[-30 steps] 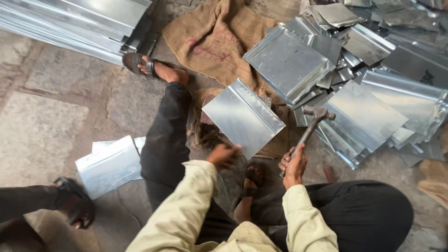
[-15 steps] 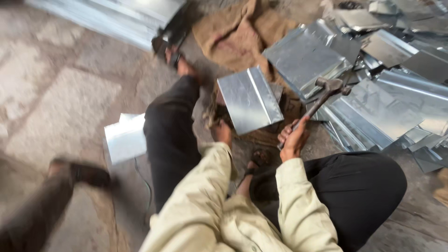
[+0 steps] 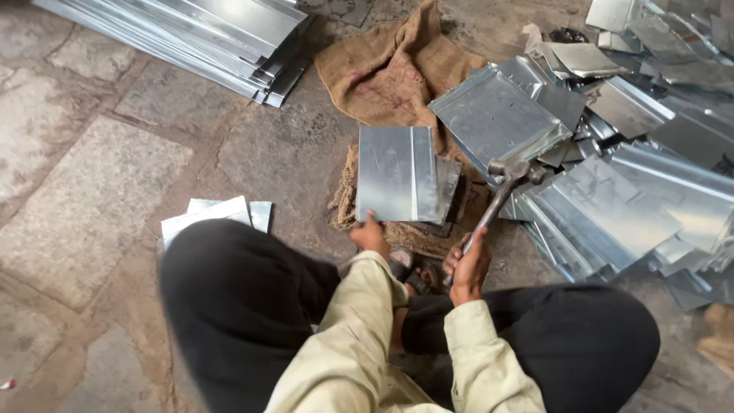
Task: The person hammers metal sheets on a stone block using a hammer, setting aside finished pieces and picking up new ones from a pile.
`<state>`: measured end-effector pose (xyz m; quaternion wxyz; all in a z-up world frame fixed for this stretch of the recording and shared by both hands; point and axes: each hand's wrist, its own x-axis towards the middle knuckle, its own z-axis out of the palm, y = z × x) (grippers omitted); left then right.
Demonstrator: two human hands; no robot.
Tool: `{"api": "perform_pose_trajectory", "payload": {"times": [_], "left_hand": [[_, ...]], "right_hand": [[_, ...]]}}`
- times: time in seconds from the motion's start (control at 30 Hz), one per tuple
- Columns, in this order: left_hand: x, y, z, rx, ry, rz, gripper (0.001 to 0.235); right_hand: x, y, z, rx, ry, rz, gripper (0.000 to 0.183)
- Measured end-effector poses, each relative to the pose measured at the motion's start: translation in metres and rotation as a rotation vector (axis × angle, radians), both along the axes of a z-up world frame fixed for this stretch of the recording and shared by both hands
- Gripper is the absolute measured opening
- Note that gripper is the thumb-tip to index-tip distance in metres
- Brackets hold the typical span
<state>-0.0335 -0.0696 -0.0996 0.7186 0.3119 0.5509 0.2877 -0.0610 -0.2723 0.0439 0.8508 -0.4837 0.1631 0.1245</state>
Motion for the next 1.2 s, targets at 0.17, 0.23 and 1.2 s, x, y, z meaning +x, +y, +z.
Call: {"api": "perform_pose_trajectory", "payload": {"times": [0.17, 0.23, 1.2], "left_hand": [[0.046, 0.049, 0.022, 0.142, 0.263, 0.157, 0.064], [0.067, 0.057, 0.033, 0.147, 0.361, 0.118, 0.076], [0.121, 0.054, 0.041, 0.763, 0.480, -0.224, 0.081]], "right_hand": [[-0.001, -0.006, -0.019, -0.329, -0.072, 0.116, 0.045], [0.004, -0.011, -0.039, -0.614, -0.153, 0.135, 0.044], [0.030, 0.001, -0.063, -1.111, -0.581, 0.301, 0.029]]}}
